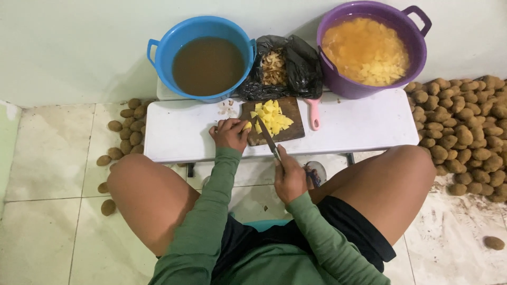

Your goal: Dicing peeled potatoes on a cutting board and transferring the pieces into a bucket.

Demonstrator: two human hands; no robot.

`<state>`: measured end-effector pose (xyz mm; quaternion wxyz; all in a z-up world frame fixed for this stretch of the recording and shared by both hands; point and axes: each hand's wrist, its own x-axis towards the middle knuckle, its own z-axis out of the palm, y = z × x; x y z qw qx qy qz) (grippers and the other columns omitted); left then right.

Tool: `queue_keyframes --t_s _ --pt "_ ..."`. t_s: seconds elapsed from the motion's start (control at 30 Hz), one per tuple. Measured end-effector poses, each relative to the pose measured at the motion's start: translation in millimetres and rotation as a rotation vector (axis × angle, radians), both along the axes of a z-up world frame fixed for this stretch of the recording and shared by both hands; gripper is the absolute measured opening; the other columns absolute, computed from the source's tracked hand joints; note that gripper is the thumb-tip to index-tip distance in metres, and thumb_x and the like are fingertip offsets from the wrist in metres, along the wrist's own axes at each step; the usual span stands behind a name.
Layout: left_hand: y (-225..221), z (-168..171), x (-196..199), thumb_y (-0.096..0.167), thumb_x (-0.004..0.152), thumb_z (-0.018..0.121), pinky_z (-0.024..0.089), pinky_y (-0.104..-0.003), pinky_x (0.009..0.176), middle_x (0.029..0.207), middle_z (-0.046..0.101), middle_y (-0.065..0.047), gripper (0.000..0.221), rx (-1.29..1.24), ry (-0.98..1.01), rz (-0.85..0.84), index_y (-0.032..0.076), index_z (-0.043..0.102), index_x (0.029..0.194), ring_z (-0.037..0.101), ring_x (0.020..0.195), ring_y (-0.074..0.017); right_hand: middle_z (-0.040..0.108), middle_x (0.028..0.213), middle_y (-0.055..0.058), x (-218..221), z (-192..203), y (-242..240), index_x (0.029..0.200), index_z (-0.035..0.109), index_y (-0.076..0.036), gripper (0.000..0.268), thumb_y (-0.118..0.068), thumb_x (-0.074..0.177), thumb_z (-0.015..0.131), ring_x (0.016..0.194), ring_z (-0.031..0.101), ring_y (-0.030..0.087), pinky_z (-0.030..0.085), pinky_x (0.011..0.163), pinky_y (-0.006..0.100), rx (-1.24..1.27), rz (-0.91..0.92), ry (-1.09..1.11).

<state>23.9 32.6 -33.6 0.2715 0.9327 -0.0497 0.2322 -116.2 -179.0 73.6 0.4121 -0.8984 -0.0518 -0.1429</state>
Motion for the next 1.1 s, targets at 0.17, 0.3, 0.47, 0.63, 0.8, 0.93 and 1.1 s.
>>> queue_keyframes --t_s 0.17,0.3,0.47,0.63,0.8,0.93,1.1 --pt "-6 14 -6 0.035 0.099 0.076 0.028 -0.053 0.102 0.106 0.065 0.005 0.019 -0.001 -0.1 0.026 0.03 0.08 0.116 0.058 0.107 -0.019 0.074 0.101 0.023 14 1 19 0.156 0.052 -0.008 0.051 -0.01 0.105 0.056 0.09 0.072 0.044 0.061 0.071 0.057 -0.046 0.043 0.007" --pt "-9 15 -6 0.036 0.099 0.077 0.027 -0.054 0.101 0.105 0.066 0.006 0.017 -0.008 -0.103 0.052 0.032 0.081 0.115 0.058 0.107 -0.0196 0.072 0.104 0.022 18 -2 30 0.159 0.046 -0.01 0.054 -0.009 0.106 0.054 0.089 0.073 0.044 0.061 0.068 0.058 -0.074 0.054 0.118" --pt "-12 13 -6 0.034 0.099 0.077 0.026 -0.055 0.102 0.103 0.07 0.006 0.015 -0.068 -0.101 0.056 0.034 0.083 0.113 0.058 0.109 -0.02 0.069 0.103 0.019 23 -21 30 0.162 0.042 -0.016 0.055 -0.011 0.108 0.049 0.085 0.072 0.043 0.061 0.064 0.056 -0.081 0.063 0.161" --pt "-16 13 -6 0.036 0.098 0.079 0.026 -0.055 0.102 0.102 0.072 0.007 0.013 -0.08 -0.114 0.071 0.036 0.083 0.11 0.057 0.11 -0.019 0.069 0.099 0.017 24 -31 33 0.161 0.045 -0.018 0.054 -0.016 0.108 0.05 0.082 0.073 0.043 0.059 0.062 0.059 -0.113 0.038 0.148" --pt "-21 25 -13 0.033 0.1 0.078 0.026 -0.052 0.101 0.1 0.071 0.007 0.01 -0.092 -0.162 0.089 0.032 0.084 0.108 0.056 0.107 -0.0178 0.067 0.097 0.02 23 -47 36 0.163 0.041 -0.017 0.06 -0.01 0.104 0.05 0.078 0.071 0.045 0.06 0.06 0.059 -0.089 0.042 0.152" --pt "-23 30 -14 0.032 0.1 0.077 0.025 -0.053 0.102 0.098 0.071 0.008 0.009 -0.096 -0.167 0.108 0.033 0.084 0.106 0.056 0.106 -0.0182 0.067 0.094 0.015 26 -59 39 0.163 0.04 -0.014 0.058 -0.009 0.105 0.048 0.071 0.071 0.042 0.062 0.056 0.054 -0.099 0.044 0.097" --pt "-23 34 -14 0.026 0.1 0.077 0.027 -0.053 0.1 0.092 0.066 0.005 0.01 -0.092 -0.203 0.09 0.028 0.085 0.106 0.056 0.102 -0.0183 0.067 0.093 0.017 28 -56 51 0.162 0.044 -0.017 0.059 -0.015 0.104 0.052 0.073 0.071 0.045 0.058 0.057 0.057 -0.227 -0.018 0.062"
